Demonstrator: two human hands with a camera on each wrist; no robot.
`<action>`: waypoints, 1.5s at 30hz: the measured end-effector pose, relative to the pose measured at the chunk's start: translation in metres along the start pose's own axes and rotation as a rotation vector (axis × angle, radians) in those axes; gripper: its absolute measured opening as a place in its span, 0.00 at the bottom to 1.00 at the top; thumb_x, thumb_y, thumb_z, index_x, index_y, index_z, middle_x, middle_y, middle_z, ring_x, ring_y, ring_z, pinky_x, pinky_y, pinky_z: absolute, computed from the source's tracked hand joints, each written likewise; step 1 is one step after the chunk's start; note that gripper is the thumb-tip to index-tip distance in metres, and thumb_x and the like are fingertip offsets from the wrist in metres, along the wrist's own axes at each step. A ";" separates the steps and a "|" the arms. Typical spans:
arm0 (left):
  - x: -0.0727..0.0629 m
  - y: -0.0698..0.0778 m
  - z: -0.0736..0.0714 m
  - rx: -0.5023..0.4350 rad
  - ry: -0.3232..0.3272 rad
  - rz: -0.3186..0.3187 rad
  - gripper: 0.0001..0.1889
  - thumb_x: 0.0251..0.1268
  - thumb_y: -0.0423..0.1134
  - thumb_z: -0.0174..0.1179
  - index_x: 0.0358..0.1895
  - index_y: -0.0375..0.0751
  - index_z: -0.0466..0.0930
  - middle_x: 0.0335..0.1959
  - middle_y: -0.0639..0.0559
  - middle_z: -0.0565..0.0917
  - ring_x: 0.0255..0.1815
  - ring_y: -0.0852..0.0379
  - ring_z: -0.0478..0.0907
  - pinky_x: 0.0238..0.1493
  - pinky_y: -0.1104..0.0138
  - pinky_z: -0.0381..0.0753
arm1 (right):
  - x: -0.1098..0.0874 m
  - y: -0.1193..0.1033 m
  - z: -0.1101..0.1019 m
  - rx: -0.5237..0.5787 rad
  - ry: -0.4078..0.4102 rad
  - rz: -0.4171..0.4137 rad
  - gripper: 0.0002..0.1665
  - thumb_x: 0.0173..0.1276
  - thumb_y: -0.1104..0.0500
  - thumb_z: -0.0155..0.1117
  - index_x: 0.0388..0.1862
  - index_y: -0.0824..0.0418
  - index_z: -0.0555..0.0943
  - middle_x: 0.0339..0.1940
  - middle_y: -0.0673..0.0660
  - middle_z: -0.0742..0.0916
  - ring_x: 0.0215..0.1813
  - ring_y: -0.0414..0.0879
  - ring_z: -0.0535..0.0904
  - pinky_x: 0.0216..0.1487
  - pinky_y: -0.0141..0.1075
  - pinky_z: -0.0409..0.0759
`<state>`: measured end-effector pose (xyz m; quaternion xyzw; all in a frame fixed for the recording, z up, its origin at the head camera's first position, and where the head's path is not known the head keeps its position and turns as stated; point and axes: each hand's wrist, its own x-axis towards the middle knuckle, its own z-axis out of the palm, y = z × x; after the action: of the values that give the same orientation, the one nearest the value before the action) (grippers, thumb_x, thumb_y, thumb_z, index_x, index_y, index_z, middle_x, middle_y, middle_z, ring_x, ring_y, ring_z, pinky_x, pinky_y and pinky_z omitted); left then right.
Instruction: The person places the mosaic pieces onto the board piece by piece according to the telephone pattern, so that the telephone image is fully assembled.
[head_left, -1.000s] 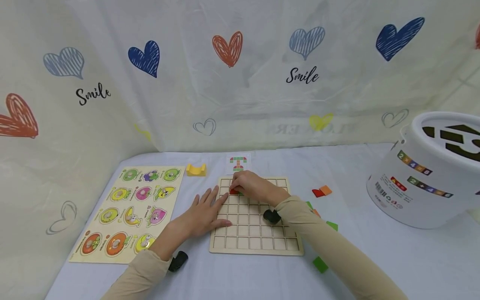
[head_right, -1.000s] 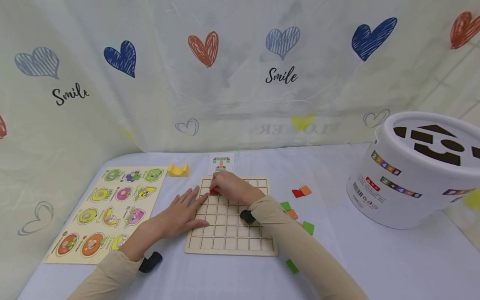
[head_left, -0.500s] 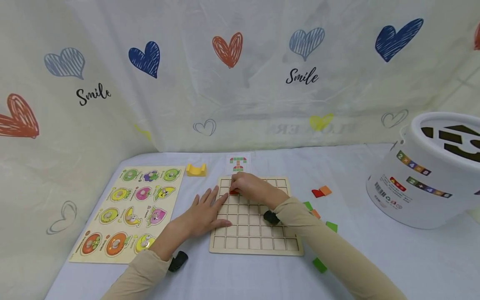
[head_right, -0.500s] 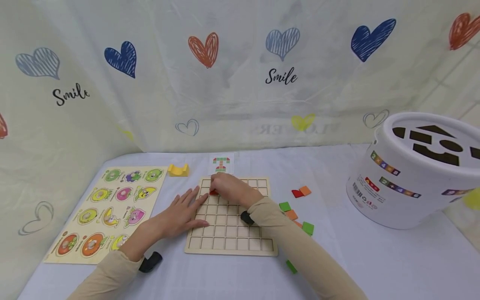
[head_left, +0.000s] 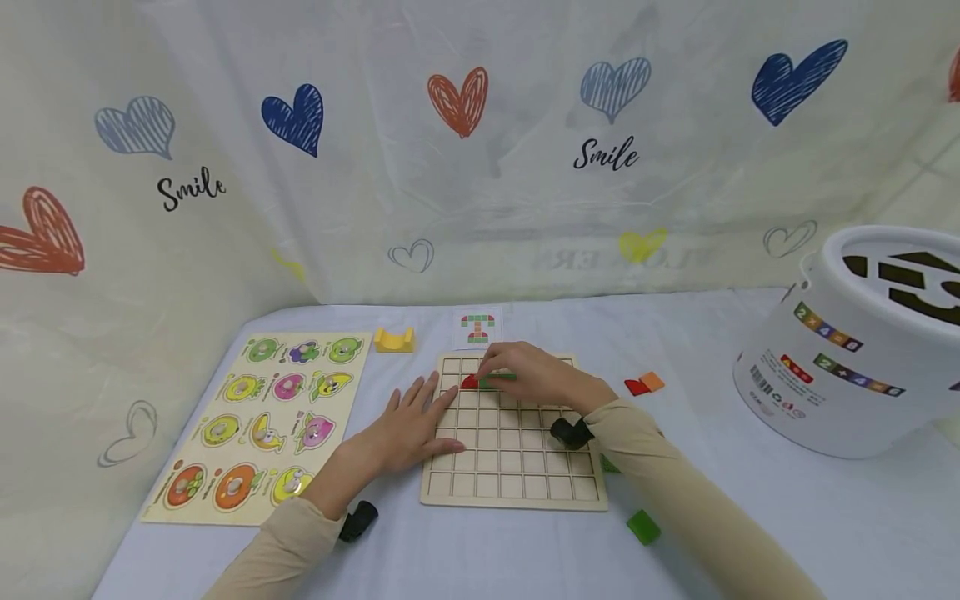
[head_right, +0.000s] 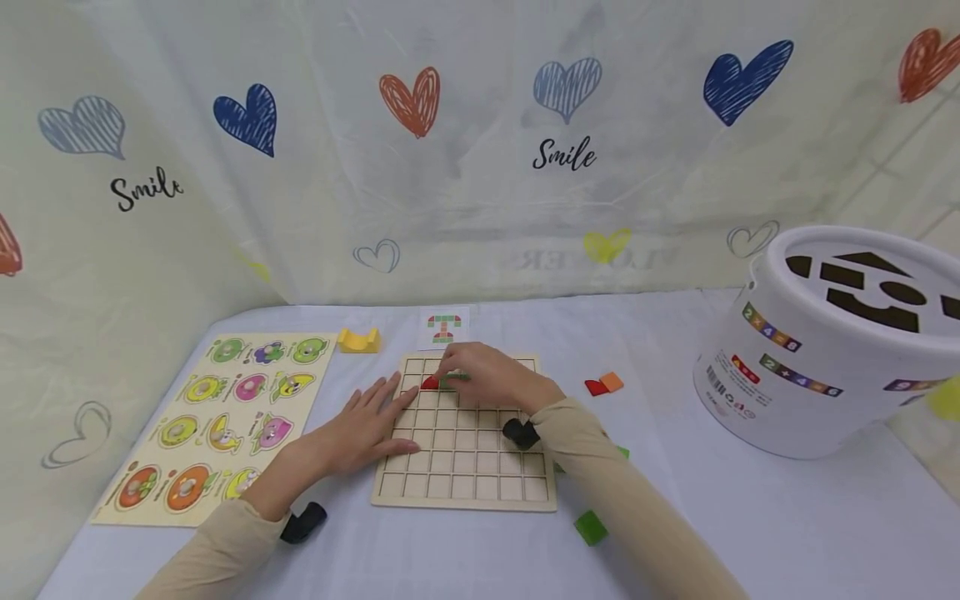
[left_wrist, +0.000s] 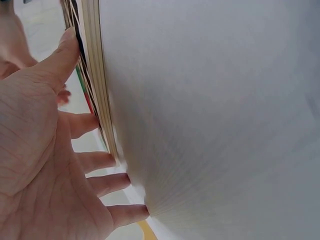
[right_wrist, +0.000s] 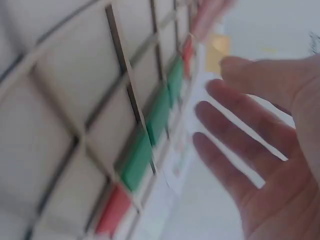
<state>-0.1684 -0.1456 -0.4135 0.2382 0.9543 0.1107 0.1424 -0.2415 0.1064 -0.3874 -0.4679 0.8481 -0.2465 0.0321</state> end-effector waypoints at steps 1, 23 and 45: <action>0.000 0.000 0.000 0.000 0.000 0.000 0.45 0.77 0.66 0.53 0.85 0.43 0.52 0.86 0.33 0.45 0.85 0.32 0.43 0.79 0.34 0.47 | -0.006 0.001 -0.004 0.012 0.002 0.014 0.09 0.74 0.66 0.69 0.50 0.63 0.90 0.49 0.55 0.87 0.52 0.50 0.85 0.56 0.43 0.84; -0.005 0.001 0.001 -0.027 0.013 -0.006 0.46 0.76 0.64 0.57 0.85 0.42 0.53 0.85 0.31 0.46 0.85 0.31 0.43 0.78 0.32 0.46 | -0.160 0.037 -0.052 0.108 0.102 0.284 0.12 0.66 0.69 0.75 0.47 0.57 0.90 0.46 0.49 0.88 0.47 0.47 0.83 0.53 0.46 0.85; -0.005 0.002 -0.001 -0.047 0.018 0.009 0.45 0.77 0.63 0.55 0.85 0.41 0.53 0.85 0.31 0.45 0.85 0.31 0.42 0.78 0.32 0.45 | -0.153 0.041 -0.043 0.122 0.009 0.238 0.11 0.63 0.64 0.80 0.45 0.58 0.91 0.43 0.47 0.87 0.41 0.44 0.80 0.45 0.36 0.82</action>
<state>-0.1641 -0.1466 -0.4112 0.2382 0.9516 0.1358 0.1389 -0.1999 0.2649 -0.3951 -0.3598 0.8812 -0.2943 0.0856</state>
